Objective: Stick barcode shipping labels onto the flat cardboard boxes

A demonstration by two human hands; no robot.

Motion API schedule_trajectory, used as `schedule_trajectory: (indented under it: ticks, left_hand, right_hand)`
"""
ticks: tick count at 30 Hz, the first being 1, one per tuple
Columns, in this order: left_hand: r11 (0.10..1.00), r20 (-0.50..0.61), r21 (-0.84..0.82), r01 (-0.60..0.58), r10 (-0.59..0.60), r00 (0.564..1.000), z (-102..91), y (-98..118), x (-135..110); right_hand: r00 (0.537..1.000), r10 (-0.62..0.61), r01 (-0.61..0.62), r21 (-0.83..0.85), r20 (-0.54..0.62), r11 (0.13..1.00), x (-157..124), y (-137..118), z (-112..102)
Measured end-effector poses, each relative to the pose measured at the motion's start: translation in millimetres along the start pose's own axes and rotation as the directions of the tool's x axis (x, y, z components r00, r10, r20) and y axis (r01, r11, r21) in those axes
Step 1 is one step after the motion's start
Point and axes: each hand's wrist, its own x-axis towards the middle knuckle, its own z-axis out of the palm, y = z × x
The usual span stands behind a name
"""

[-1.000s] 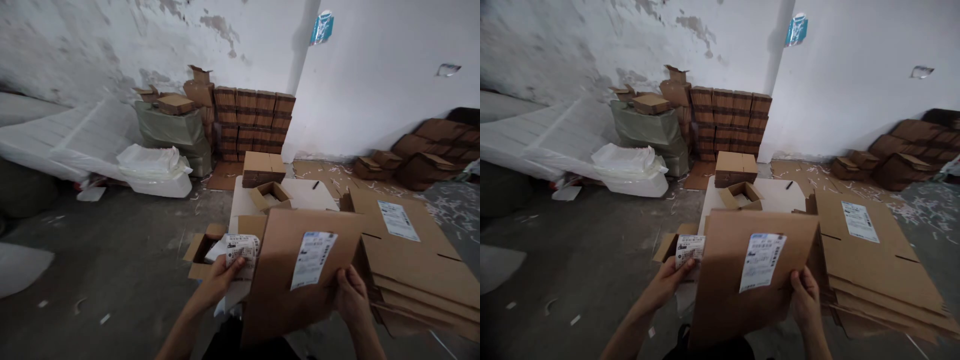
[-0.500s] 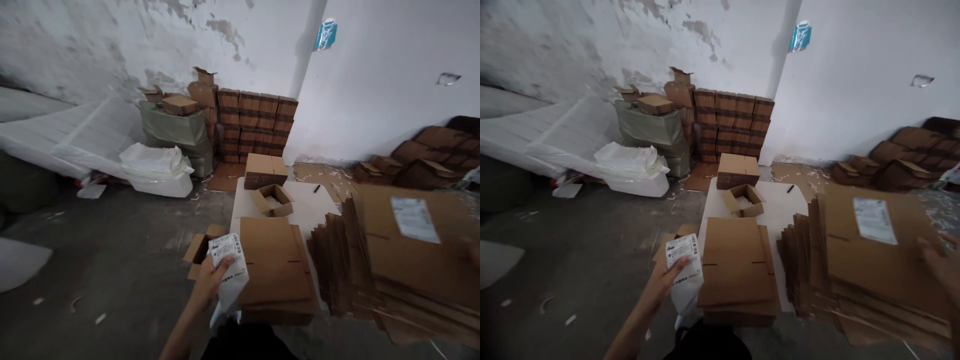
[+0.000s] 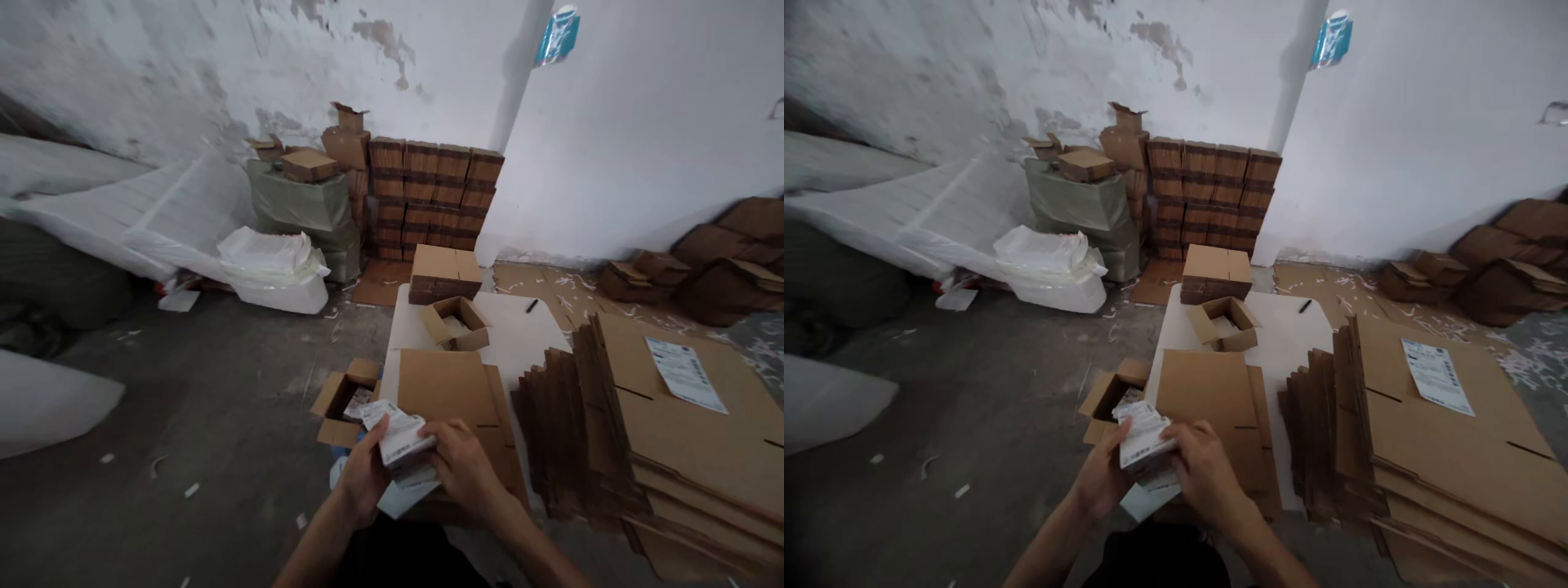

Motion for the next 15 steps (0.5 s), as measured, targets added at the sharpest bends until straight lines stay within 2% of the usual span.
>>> schedule_trajectory:
  ticks: [2, 4, 6, 8, 10, 12, 14, 15]
  left_hand:
    - [0.995, -0.093, -0.100, -0.008, -0.002, 0.996, -4.5, 4.2, 12.7]
    - [0.983, -0.228, -0.157, -0.092, 0.054, 0.972, -18.3, 11.3, 25.7]
    - [0.965, -0.362, -0.161, -0.209, 0.139, 0.922, -40.3, 20.4, 34.7]
    - [0.947, -0.461, -0.146, -0.286, 0.191, 0.867, -62.4, 27.9, 37.5]
    - [0.950, -0.474, -0.119, -0.287, 0.200, 0.858, -75.9, 29.3, 36.0]
    - [0.968, -0.425, -0.088, -0.236, 0.178, 0.888, -77.4, 22.2, 33.6]
    - [0.981, -0.354, -0.056, -0.187, 0.156, 0.922, -70.4, 7.8, 33.5]
    - [0.985, -0.325, -0.037, -0.166, 0.145, 0.935, -65.8, -0.9, 34.7]
  right_hand:
    - [0.995, -0.088, 0.089, -0.018, 0.038, 0.996, 1.4, -4.9, -3.8]
    - [0.995, -0.100, 0.099, 0.061, 0.015, 0.993, 12.1, -6.6, -19.1]
    - [0.997, -0.014, 0.029, 0.200, -0.079, 0.979, 33.0, 2.5, -39.3]
    - [0.962, 0.152, -0.085, 0.280, -0.227, 0.956, 59.6, 24.4, -52.9]
    - [0.902, 0.279, -0.194, 0.269, -0.330, 0.943, 83.0, 53.9, -51.8]
    - [0.879, 0.333, -0.263, 0.237, -0.340, 0.935, 93.9, 82.4, -37.8]
    - [0.874, 0.355, -0.298, 0.212, -0.331, 0.931, 87.7, 104.7, -20.5]
    - [0.857, 0.377, -0.322, 0.206, -0.351, 0.924, 78.8, 113.4, -13.8]
